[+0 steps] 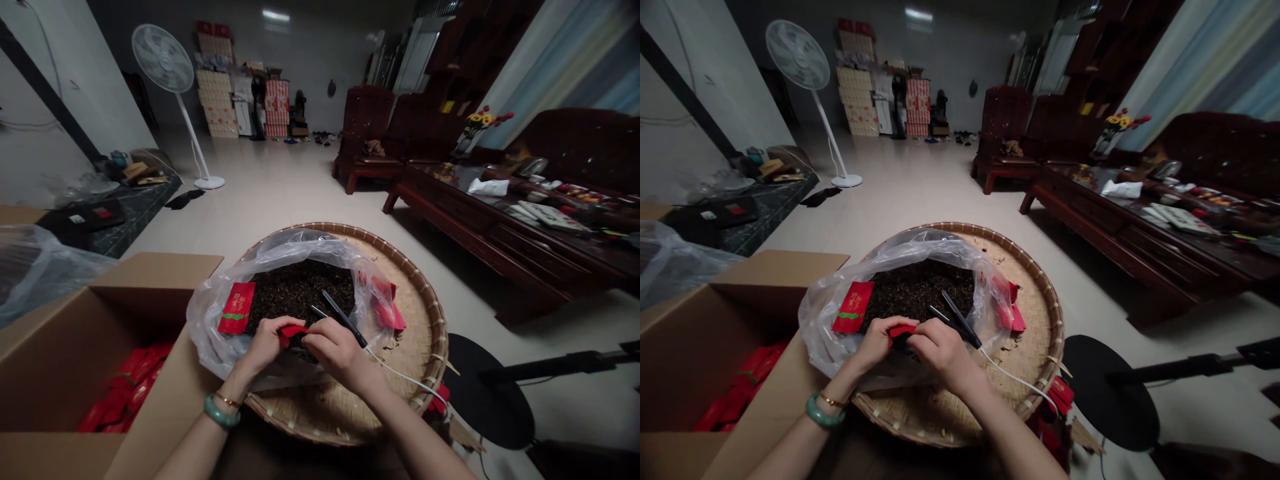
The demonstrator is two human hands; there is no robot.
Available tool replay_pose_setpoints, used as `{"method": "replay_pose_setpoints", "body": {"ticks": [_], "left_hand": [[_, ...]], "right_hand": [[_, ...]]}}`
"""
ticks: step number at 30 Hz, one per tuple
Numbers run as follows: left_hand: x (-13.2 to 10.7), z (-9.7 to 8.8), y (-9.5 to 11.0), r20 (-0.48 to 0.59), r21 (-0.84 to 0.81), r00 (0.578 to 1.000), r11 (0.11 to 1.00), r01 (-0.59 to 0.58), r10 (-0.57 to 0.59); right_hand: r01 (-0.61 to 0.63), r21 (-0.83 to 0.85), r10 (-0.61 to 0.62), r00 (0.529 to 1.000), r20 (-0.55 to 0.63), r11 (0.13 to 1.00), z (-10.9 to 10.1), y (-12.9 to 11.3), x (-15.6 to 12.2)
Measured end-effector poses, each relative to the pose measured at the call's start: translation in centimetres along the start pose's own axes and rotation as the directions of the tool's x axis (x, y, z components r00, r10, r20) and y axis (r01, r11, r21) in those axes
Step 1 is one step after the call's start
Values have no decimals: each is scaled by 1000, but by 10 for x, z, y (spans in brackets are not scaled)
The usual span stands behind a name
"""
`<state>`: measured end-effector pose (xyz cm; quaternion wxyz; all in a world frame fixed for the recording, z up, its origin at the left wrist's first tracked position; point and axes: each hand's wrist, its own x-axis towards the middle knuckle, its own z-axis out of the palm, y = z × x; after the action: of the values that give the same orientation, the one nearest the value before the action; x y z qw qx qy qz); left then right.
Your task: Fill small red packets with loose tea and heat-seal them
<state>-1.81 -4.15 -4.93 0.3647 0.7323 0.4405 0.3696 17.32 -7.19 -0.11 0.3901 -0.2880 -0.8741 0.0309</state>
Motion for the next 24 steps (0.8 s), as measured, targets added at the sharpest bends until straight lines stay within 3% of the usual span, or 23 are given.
{"method": "replay_pose_setpoints", "body": {"ticks": [3,5,8,10,15,19,22,24], "left_hand": [[-6,-6,4,-81,222,973,956,-194,216],[-11,-11,8,-90,385,901,849,-362,425],[-19,-19,14,30,550,784,644,-531,621],[-21,-25,16,70,611,751,567,-552,657],[-16,-40,19,123,715,761,475,-513,637],[-13,-48,20,155,754,755,418,-507,637],[-12,-48,21,208,737,712,372,-565,670],[-10,-48,20,237,711,690,362,-603,684]], "right_hand": [[-93,-41,94,995,32,995,6,0,0],[-142,-90,147,987,57,986,12,0,0],[-178,-145,193,977,94,973,20,1,-1],[-193,-141,214,966,149,971,23,2,-1],[-281,29,266,931,249,959,18,7,0],[-378,246,333,920,206,893,19,24,7],[-478,171,457,877,149,861,28,43,21],[-444,29,414,856,309,896,38,54,32]]}}
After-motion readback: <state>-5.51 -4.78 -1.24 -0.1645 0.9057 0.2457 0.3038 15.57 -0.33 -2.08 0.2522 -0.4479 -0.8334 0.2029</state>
